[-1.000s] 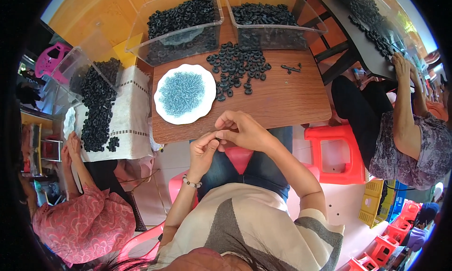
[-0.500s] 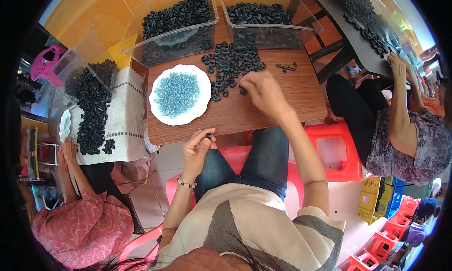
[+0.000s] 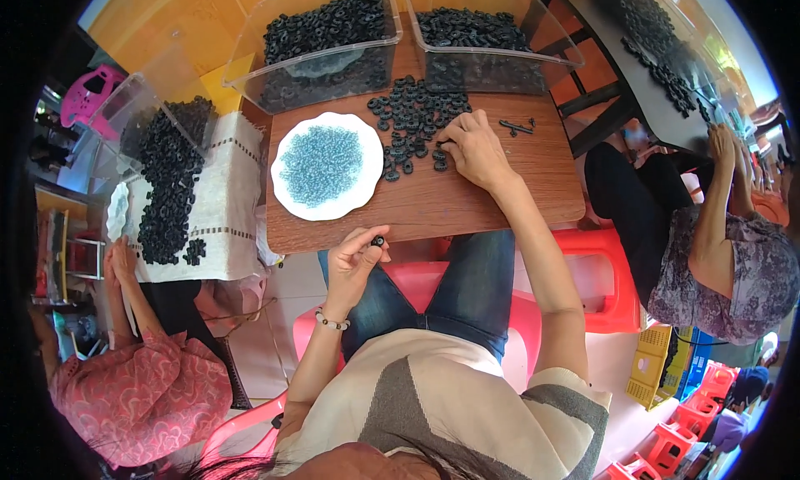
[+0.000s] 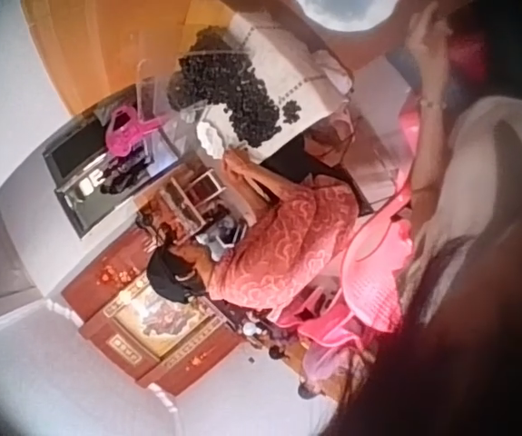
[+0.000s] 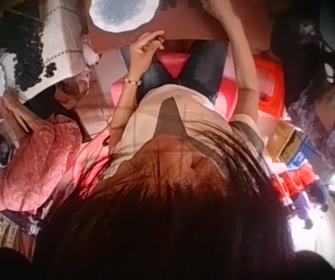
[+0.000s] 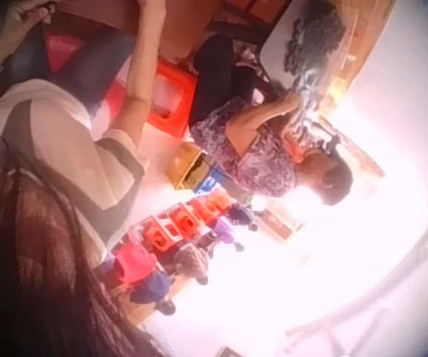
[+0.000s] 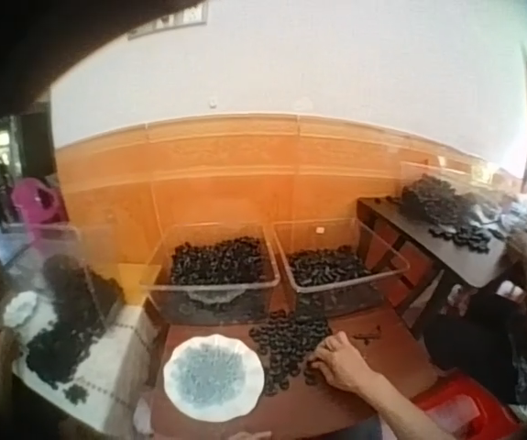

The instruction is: Sorting and assembling small black ring components with light blue beads at a workshop table.

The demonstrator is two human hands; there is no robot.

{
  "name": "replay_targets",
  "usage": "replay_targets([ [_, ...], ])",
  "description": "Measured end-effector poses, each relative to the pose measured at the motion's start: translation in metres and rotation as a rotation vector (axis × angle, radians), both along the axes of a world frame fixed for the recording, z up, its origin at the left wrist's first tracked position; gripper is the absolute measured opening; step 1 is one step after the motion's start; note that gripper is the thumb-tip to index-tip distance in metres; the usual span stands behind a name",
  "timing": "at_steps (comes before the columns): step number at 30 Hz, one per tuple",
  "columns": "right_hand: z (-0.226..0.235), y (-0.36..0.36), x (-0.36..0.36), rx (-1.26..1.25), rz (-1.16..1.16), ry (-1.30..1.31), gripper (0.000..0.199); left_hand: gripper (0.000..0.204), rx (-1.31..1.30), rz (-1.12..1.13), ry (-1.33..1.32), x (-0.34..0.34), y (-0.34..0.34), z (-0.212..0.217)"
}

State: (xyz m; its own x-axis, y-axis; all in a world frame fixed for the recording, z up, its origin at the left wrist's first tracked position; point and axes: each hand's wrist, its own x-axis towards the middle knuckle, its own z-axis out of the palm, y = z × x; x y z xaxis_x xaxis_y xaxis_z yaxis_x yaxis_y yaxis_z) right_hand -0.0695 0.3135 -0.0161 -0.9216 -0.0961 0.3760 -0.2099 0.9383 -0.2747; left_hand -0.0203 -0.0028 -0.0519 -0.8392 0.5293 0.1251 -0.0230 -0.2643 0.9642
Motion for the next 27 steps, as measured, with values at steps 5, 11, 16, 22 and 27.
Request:
replay_targets([
  [5, 0.006, -0.001, 0.007, -0.068, 0.007, 0.049, 0.017, 0.031, -0.016, -0.031, -0.062, 0.001, 0.001, 0.005],
  [11, 0.007, -0.013, 0.020, -0.351, -0.149, -0.008, 0.016, 0.029, 0.053, -0.015, -0.040, 0.003, 0.001, -0.001],
  [16, 0.012, -0.029, 0.029, -0.837, -0.129, -0.060, 0.010, 0.029, 0.038, -0.031, -0.006, 0.000, 0.000, 0.004],
  [22, 0.008, -0.056, 0.041, -0.966, -0.103, -0.056, 0.010, 0.030, 0.029, -0.054, -0.025, -0.005, -0.001, -0.003],
  [27, 0.014, -0.087, 0.066, -1.117, -0.075, -0.102, 0.008, 0.028, 0.043, -0.021, -0.015, 0.000, -0.001, 0.005],
])
